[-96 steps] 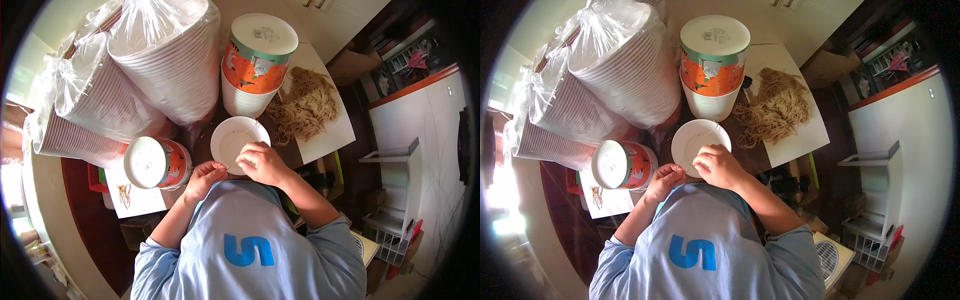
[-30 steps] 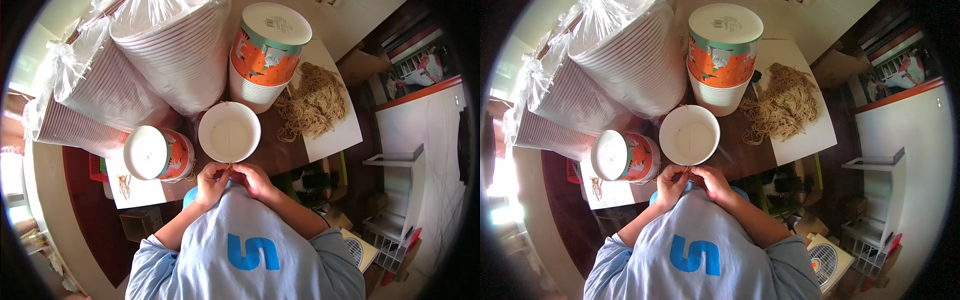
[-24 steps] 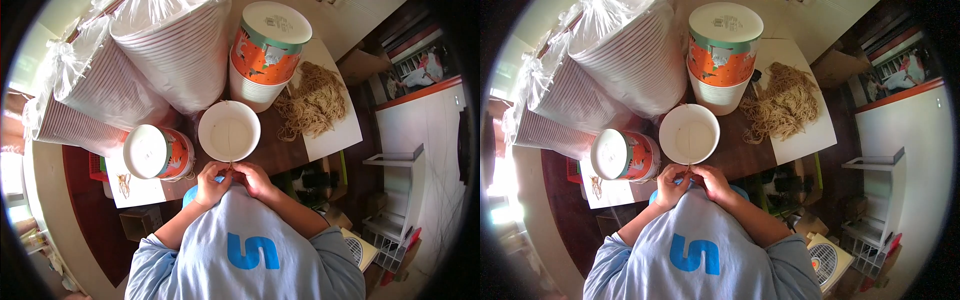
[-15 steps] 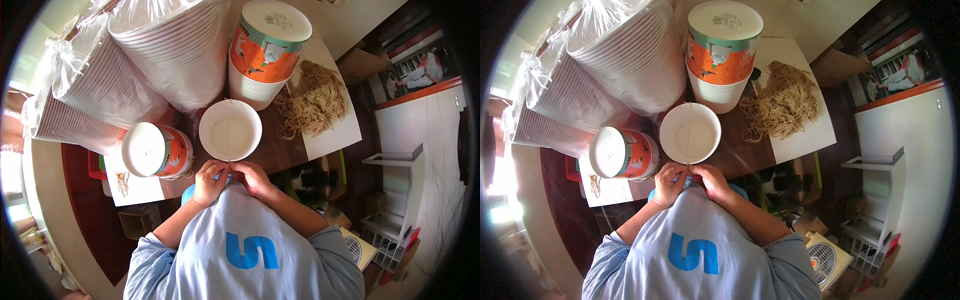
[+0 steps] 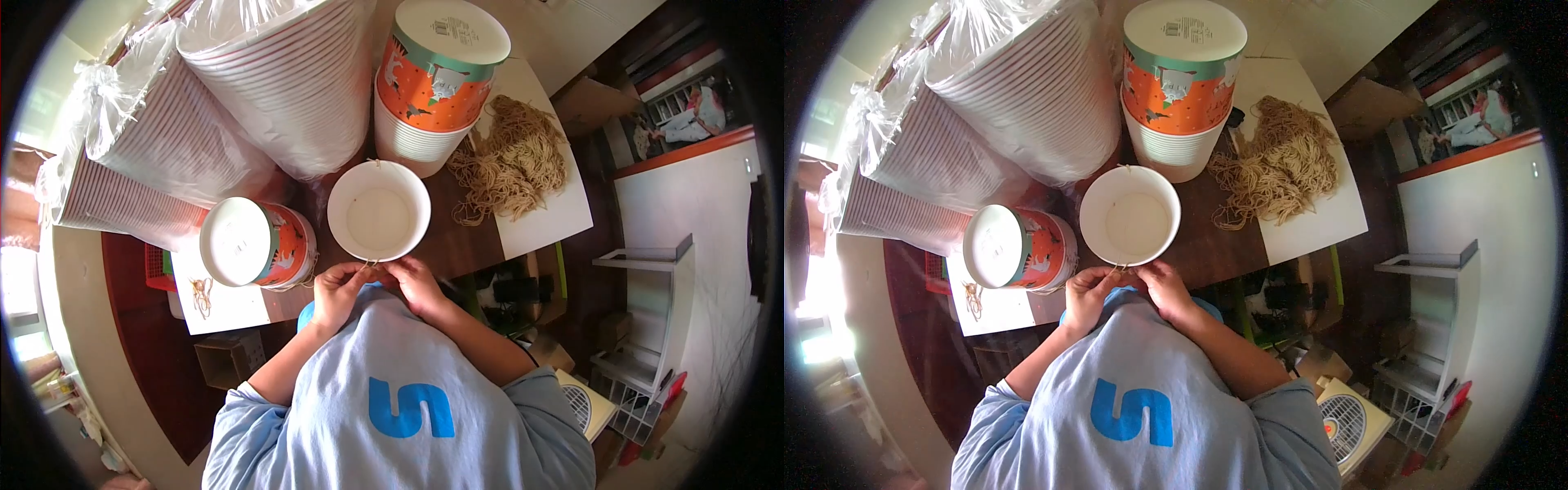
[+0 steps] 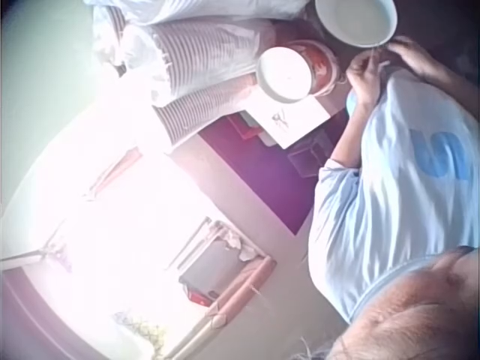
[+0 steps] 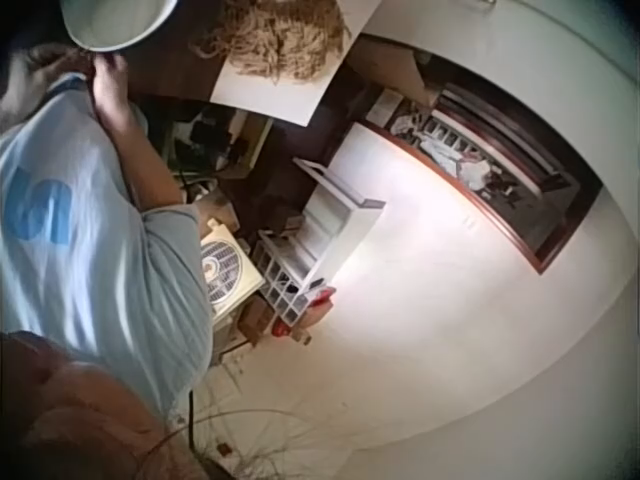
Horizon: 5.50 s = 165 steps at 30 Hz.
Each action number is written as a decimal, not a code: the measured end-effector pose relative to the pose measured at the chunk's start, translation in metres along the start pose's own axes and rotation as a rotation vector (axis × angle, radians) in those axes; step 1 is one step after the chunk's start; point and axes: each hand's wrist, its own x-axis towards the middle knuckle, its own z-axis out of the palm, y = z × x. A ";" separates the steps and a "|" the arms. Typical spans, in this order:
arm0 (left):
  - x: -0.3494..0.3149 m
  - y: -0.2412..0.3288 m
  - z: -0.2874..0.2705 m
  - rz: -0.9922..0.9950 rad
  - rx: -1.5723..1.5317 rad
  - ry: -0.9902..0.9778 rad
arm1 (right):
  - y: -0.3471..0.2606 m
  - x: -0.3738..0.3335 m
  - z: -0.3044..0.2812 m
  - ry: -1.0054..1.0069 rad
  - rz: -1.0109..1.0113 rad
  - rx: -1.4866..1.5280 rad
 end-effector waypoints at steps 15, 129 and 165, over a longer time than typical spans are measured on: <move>0.003 0.000 -0.005 -0.248 -0.418 -0.100 | 0.021 0.015 -0.010 0.317 -0.481 -0.842; 0.173 0.085 0.092 0.681 0.552 0.324 | -0.285 0.018 0.043 0.370 -1.623 -1.537; 0.064 0.119 0.048 0.150 -0.019 -0.366 | -0.179 -0.021 -0.120 -0.146 -0.427 0.252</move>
